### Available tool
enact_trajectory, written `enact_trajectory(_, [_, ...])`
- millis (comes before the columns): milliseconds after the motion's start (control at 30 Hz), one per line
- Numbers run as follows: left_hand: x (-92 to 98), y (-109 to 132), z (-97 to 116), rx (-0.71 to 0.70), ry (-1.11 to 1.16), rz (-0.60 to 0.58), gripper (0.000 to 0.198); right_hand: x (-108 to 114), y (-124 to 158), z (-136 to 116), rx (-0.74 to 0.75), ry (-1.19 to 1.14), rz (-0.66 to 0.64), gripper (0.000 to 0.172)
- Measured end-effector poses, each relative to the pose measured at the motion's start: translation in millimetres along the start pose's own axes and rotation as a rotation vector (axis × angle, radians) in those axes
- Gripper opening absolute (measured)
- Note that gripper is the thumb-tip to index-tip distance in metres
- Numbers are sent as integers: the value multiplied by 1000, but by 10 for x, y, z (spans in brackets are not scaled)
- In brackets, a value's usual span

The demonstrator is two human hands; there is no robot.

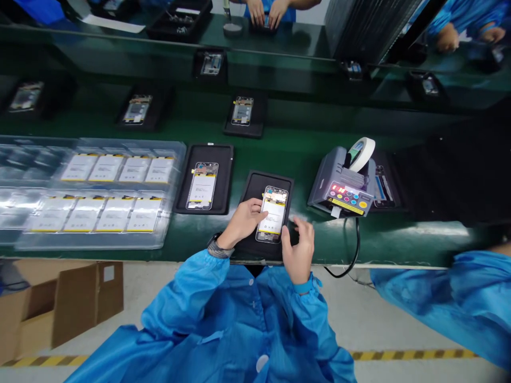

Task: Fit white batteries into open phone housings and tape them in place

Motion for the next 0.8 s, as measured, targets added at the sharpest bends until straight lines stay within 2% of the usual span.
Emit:
enact_trajectory(67, [25, 92, 14, -37, 20, -28, 49, -4, -151, -69, -33, -34, 30, 45])
enact_trajectory(133, [52, 209, 46, -66, 42, -85, 51, -18, -311, -141, -115, -164, -25, 54])
enact_trajectory(200, [71, 324, 86, -66, 73, -144, 50, -32, -448, -214, -224, -402, -184, 55])
enact_trajectory(267, [81, 419, 123, -59, 105, -183, 50, -26, -539, -289, -322, -636, -348, 47])
enact_trajectory(333, [85, 492, 145, -61, 123, -194, 49, 7, -584, -358, -385, -773, -426, 41])
enact_trajectory(533, [105, 624, 126, -54, 94, -152, 42, 87, -533, -475, -440, -805, -431, 41])
enact_trajectory(633, [82, 635, 114, -26, 75, -130, 46, 67, -440, -509, -461, -806, -431, 40])
enact_trajectory(800, [-9, 650, 86, 3, 25, 0, 46, 44, -252, -584, -487, -796, -376, 37])
Point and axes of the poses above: each hand's wrist, its own y-axis away from the middle knuckle, its own x-axis out of the back of the hand, z = x × y, the point moved 1 cm from there along -y, towards the middle knuckle, and after that the axes turned 4 degrees about x, right-handed, at the moved point
